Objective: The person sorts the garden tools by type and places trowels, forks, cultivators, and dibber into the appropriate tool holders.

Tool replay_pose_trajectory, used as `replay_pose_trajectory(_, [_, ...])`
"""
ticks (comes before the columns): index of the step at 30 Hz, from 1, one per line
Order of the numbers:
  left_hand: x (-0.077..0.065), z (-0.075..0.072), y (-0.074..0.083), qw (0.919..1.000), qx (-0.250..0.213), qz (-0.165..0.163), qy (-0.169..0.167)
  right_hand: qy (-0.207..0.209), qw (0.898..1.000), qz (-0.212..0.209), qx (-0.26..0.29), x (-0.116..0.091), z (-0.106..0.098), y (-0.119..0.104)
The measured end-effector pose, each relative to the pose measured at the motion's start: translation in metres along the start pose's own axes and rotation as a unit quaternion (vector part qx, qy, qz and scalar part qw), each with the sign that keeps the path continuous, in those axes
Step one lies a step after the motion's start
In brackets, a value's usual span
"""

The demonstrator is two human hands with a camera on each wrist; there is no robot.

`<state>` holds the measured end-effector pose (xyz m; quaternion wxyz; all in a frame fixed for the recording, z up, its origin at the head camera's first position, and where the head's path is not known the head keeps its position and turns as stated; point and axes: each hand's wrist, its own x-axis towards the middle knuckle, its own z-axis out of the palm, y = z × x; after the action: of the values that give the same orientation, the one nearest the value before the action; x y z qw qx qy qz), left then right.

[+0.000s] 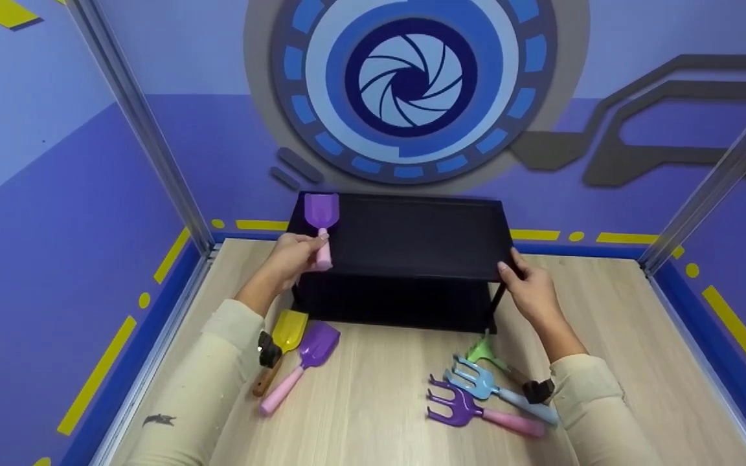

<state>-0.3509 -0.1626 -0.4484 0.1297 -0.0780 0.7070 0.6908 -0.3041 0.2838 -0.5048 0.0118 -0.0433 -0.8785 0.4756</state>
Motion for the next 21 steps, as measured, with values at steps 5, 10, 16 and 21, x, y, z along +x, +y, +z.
replay_pose_trajectory(5, [0.0005, 0.0051, 0.0012, 0.9999, -0.014, -0.005, 0.002, 0.002, 1.000, -0.002, -0.005, -0.0001, 0.0003, 0.0000])
replay_pose_trajectory(10, [0.0022, 0.0049, 0.0037, 0.9997, -0.024, 0.000, 0.002, 0.004, 1.000, -0.004, -0.008, 0.0007, 0.0003, -0.0019])
replay_pose_trajectory(16, [0.0066, 0.0044, 0.0014, 0.9998, -0.019, -0.005, 0.002, 0.011, 1.000, -0.003, -0.010, 0.0013, 0.0018, -0.0008])
replay_pose_trajectory(21, [0.0077, 0.0059, -0.0038, 0.9997, -0.023, -0.009, 0.005, 0.011, 1.000, -0.003, -0.009, -0.0001, 0.0013, -0.0013])
